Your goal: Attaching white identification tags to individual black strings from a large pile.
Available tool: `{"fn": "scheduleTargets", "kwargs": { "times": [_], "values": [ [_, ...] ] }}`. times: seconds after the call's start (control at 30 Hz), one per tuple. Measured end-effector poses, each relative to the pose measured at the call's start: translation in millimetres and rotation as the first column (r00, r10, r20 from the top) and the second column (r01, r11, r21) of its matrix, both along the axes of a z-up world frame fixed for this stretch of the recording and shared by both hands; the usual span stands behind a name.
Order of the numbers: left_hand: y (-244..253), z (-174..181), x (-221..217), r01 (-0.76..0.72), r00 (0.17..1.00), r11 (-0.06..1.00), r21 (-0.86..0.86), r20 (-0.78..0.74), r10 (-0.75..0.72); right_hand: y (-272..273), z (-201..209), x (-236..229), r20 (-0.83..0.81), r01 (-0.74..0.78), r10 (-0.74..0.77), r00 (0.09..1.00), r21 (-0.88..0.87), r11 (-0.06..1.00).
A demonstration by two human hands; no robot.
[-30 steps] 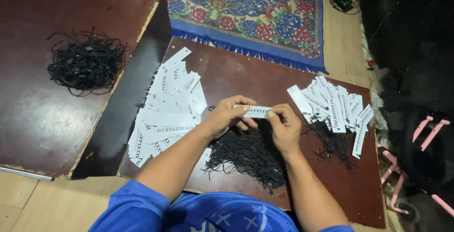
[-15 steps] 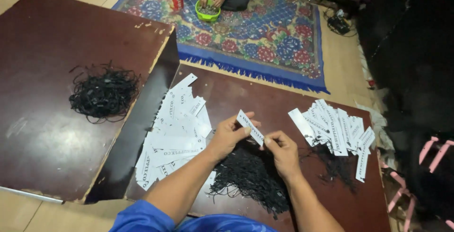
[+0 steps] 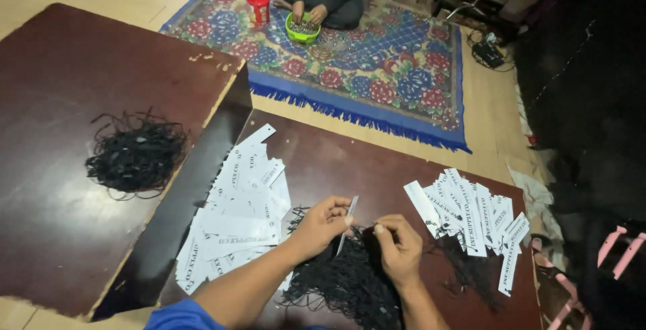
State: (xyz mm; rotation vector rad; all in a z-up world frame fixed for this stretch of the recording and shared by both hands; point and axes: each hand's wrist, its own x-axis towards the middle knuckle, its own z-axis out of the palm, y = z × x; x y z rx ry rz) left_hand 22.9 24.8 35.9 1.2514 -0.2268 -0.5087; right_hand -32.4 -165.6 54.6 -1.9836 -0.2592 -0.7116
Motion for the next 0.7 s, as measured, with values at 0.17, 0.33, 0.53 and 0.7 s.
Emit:
{"fn": "scheduleTargets", "kwargs": {
  "times": [0.17, 0.33, 0.53, 0.7],
  "values": [
    [10, 22, -9, -0.038, 0.984, 0.978, 0.207, 0.178, 0.001, 3, -5, -7, -0.055, -0.031, 0.034, 0.998, 0.057, 0.998],
    [22, 44, 3, -0.125, 0.955, 0.95, 0.287, 0.295, 0.037, 12, -7, -3, -0.046, -0.054, 0.056, 0.997, 0.042, 0.998],
    [18, 36, 5, -0.11, 0.975, 0.983, 0.147, 0.21, 0.078, 13, 2, -6, 0.066, -0.029, 0.032, 0.997, -0.041, 0.999],
    [8, 14, 8, -0.019, 0.99, 1.0, 0.023, 0.139, 0.016, 1, -4, 1, 0.109, 0.031, -0.012, 0.994, -0.18, 0.983]
  ]
}}
